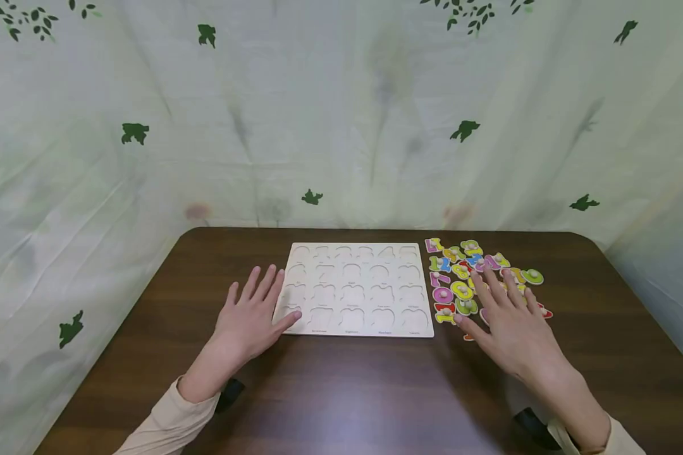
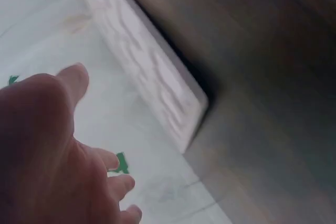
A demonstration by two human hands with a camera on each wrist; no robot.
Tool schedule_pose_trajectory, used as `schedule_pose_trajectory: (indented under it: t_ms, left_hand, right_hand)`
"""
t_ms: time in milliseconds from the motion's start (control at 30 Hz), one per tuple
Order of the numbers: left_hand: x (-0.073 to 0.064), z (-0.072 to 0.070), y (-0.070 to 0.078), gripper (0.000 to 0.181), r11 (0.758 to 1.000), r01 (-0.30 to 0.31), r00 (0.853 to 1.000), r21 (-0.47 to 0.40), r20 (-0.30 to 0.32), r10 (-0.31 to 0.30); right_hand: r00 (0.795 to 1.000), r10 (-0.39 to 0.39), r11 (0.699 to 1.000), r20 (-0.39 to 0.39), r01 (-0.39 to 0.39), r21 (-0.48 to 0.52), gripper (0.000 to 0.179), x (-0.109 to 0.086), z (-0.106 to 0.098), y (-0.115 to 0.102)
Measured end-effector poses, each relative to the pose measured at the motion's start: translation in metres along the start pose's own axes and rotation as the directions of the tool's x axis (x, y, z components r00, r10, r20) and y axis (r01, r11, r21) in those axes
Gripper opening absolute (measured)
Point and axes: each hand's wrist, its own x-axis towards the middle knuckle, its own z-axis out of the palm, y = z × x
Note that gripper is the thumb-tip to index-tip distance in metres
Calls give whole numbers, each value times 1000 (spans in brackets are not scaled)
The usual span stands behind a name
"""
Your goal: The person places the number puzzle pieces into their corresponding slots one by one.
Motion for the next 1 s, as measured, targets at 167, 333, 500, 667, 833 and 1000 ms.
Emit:
schedule_pose_trajectory:
  t_ms: [167,333,500,667,833,1000]
  left_hand:
    - [8,4,-10,86,998,-64,995,16,82,62]
    - [17,12,-16,89,997,-77,982,12,172,73]
    - [22,16,-21,94,998,-50,962,-49,266,61]
    - [25,20,-25,98,997,-37,949,-72,312,57]
    - [26,21,-26,100,995,-33,945,-94,320,62]
    - [25,21,-26,102,994,-27,944,-102,324,59]
  right_hand:
    - [1000,-10,999,5,11,-33,87,0,-3,11]
    - [999,-39,997,7,40,-60,84,-2,-2,25]
    - [998,-63,996,15,64,-68,82,-4,-1,40]
    - [996,-92,994,19,93,-54,81,-5,0,55]
    - [989,-145,989,31,145,-9,76,-4,1,66]
    - [955,-291,953,-59,295,74,59,4,7,76]
